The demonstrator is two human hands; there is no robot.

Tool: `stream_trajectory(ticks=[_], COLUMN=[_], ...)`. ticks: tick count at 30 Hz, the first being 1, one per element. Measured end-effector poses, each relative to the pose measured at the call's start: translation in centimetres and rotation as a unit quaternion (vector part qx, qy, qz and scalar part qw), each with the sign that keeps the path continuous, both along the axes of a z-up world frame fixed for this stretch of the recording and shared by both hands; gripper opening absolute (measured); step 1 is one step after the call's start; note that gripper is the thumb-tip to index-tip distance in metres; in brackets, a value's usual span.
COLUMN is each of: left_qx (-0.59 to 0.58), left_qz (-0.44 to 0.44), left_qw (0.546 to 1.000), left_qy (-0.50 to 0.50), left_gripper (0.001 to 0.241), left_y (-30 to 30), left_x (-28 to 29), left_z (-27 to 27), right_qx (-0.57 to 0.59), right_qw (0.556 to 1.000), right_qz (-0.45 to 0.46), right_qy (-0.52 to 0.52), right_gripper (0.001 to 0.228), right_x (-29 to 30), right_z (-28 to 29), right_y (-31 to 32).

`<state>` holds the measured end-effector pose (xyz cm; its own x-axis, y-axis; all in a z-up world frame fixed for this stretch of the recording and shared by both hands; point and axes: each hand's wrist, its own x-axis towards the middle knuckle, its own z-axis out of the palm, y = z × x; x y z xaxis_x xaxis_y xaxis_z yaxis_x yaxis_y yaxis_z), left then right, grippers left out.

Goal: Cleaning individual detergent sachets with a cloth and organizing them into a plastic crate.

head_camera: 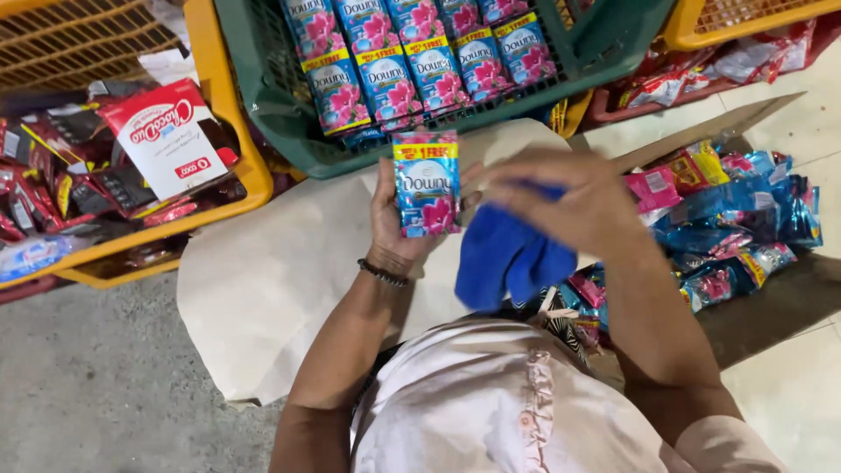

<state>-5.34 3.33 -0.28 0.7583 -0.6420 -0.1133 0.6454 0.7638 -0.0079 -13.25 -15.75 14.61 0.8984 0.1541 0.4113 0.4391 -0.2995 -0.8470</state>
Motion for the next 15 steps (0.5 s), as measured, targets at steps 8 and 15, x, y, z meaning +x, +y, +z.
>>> stream_trajectory(ticks=[8, 15], left_qx=[0.066, 0.031], left_qz=[0.005, 0.003], left_qw=[0.997, 0.999], left_qy=[0.039, 0.024], left_gripper=[0.059, 0.06], left_y=[0.0, 0.4], left_x=[1.3, 1.1], left_z=[-4.7, -7.6], right_qx=[-0.23, -0.362], right_qw=[0.947, 0.887], right_qz=[-0.13, -0.171], right_qy=[-0.184, -0.231], right_gripper=[0.052, 0.033], right_x=[6.9, 3.9], right_z=[-10.9, -14.3], right_y=[4.7, 8.3])
